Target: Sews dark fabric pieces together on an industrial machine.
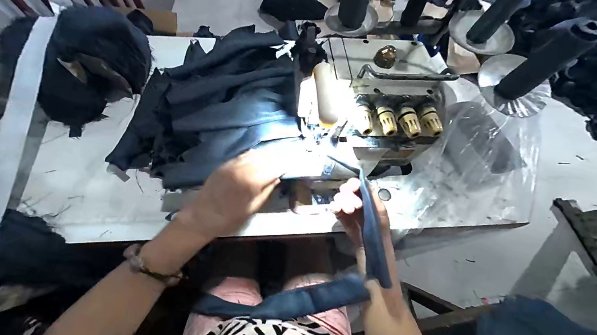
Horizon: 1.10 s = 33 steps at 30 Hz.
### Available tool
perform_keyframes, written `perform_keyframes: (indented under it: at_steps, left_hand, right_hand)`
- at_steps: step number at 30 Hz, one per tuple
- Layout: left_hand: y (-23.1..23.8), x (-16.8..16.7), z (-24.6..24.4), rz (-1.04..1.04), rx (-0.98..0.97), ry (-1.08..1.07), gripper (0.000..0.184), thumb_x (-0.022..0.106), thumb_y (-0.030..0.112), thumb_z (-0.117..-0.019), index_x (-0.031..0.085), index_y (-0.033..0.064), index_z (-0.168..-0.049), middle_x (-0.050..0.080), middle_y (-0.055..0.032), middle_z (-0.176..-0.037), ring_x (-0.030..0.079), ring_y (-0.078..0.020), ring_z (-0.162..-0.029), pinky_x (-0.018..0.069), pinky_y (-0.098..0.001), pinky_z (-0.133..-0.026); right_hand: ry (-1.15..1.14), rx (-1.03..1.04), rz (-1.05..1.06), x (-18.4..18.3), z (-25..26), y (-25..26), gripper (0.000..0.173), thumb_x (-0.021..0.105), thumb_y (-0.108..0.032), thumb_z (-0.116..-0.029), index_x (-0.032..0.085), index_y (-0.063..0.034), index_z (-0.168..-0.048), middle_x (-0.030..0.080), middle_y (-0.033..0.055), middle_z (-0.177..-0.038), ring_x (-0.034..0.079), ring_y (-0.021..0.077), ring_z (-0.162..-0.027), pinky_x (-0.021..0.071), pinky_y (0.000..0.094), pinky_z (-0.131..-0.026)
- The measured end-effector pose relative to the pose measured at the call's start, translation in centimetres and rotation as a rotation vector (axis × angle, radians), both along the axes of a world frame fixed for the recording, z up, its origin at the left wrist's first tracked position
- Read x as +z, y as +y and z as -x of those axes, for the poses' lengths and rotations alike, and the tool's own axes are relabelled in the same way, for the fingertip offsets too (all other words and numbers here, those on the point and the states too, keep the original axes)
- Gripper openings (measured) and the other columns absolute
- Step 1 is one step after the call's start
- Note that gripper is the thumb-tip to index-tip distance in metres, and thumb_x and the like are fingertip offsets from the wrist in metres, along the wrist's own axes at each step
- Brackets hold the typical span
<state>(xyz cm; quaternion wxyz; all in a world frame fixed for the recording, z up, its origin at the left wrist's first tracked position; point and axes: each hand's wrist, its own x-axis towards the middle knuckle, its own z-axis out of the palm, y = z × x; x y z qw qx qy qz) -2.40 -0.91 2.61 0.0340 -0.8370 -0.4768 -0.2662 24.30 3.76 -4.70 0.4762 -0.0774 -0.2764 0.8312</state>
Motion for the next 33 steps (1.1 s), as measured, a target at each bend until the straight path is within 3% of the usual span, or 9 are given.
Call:
perform_keyframes:
  at_steps: [6, 15, 19, 23, 25, 27, 28, 30, 33]
  left_hand:
    - [0.8, -1.2, -1.1, 0.061, -0.098, 0.036, 0.044, 0.051, 0.034, -0.1027, 0.065, 0.0091, -0.137, 0.062, -0.0089, -0.143, 0.055, -0.0287, -0.136, 0.0366, -0.0532, -0.118]
    - [3.9, 0.6, -0.3, 0.084, -0.182, -0.001, 0.039, 0.048, 0.030, -0.1055, 0.069, 0.0099, -0.131, 0.067, -0.0068, -0.135, 0.058, -0.0228, -0.132, 0.0415, -0.0425, -0.115]
    - [5.3, 1.6, 0.3, 0.028, -0.231, 0.105, 0.038, 0.047, 0.027, -0.1076, 0.068, 0.0060, -0.131, 0.066, -0.0121, -0.137, 0.058, -0.0279, -0.133, 0.0401, -0.0444, -0.117]
    - [3.1, 2.3, -0.7, 0.167, 0.000, 0.076, 0.062, 0.030, 0.052, -0.1076, 0.059, 0.0122, -0.145, 0.050, -0.0083, -0.156, 0.041, -0.0323, -0.148, 0.0294, -0.0577, -0.121]
    - [0.2, 3.4, -2.8, 0.166, 0.041, -0.122, 0.075, 0.037, 0.066, -0.1000, 0.068, 0.0033, -0.126, 0.066, -0.0149, -0.131, 0.057, -0.0344, -0.130, 0.0380, -0.0597, -0.114]
    - [-2.3, 4.3, -4.5, 0.213, 0.004, -0.207, 0.064, 0.058, 0.067, -0.0904, 0.072, 0.0064, -0.106, 0.071, -0.0068, -0.087, 0.069, -0.0218, -0.082, 0.0573, -0.0473, -0.075]
    - [-3.1, 4.7, -4.8, 0.307, -0.043, -0.242, 0.051, 0.066, 0.060, -0.0889, 0.070, 0.0090, -0.095, 0.065, -0.0020, -0.072, 0.065, -0.0151, -0.066, 0.0552, -0.0396, -0.060]
    - [-3.8, 5.9, -3.9, 0.403, -0.132, -0.341, 0.031, 0.075, 0.042, -0.0875, 0.067, 0.0123, -0.085, 0.060, 0.0063, -0.066, 0.058, -0.0004, -0.059, 0.0492, -0.0207, -0.054]
    - [-3.5, 8.0, 0.6, 0.267, -0.084, -0.412, 0.015, 0.077, 0.024, -0.0878, 0.066, 0.0122, -0.089, 0.064, 0.0069, -0.076, 0.058, 0.0034, -0.064, 0.0497, -0.0151, -0.058]
  right_hand:
    - [0.198, -0.037, 0.209, 0.7, -1.5, 1.1, 0.031, 0.050, -0.031, -0.1050, 0.070, -0.0100, -0.092, 0.061, -0.0024, -0.065, 0.061, 0.0063, -0.055, 0.0540, 0.0192, -0.055]
    - [0.322, -0.081, 0.136, -0.1, -0.3, 2.1, 0.035, 0.036, -0.038, -0.1107, 0.059, -0.0144, -0.099, 0.047, -0.0071, -0.060, 0.046, 0.0017, -0.045, 0.0411, 0.0151, -0.046]
    - [0.130, -0.119, 0.152, 0.9, -0.1, 0.9, 0.034, 0.041, -0.039, -0.1093, 0.062, -0.0168, -0.093, 0.047, -0.0091, -0.059, 0.047, 0.0006, -0.046, 0.0432, 0.0148, -0.047]
    - [-0.340, -0.062, -0.091, 2.9, 0.8, -0.9, 0.027, 0.055, -0.034, -0.0990, 0.066, -0.0190, -0.079, 0.056, -0.0091, -0.055, 0.053, 0.0000, -0.049, 0.0469, 0.0165, -0.052]
    - [-0.534, 0.062, -0.242, 4.5, 1.6, -2.2, 0.018, 0.061, -0.031, -0.0922, 0.069, -0.0171, -0.085, 0.067, -0.0068, -0.064, 0.061, 0.0009, -0.054, 0.0529, 0.0182, -0.054]
    - [-0.495, 0.226, -0.391, 5.4, 2.2, -3.3, 0.016, 0.068, -0.031, -0.0959, 0.075, -0.0177, -0.091, 0.072, -0.0098, -0.075, 0.064, -0.0026, -0.062, 0.0543, 0.0164, -0.058]
    - [-0.441, 0.290, -0.468, 5.8, 2.3, -3.5, 0.015, 0.066, -0.030, -0.0983, 0.075, -0.0196, -0.092, 0.073, -0.0124, -0.079, 0.064, -0.0051, -0.066, 0.0538, 0.0148, -0.059]
    - [-0.295, 0.366, -0.552, 6.0, 1.9, -3.5, 0.016, 0.061, -0.026, -0.1011, 0.076, -0.0227, -0.099, 0.074, -0.0137, -0.086, 0.065, -0.0066, -0.071, 0.0541, 0.0137, -0.061]
    - [-0.027, 0.300, -0.552, 5.2, 0.1, -3.1, 0.025, 0.060, -0.042, -0.1002, 0.077, -0.0246, -0.099, 0.073, -0.0124, -0.076, 0.065, -0.0051, -0.063, 0.0533, 0.0139, -0.057]
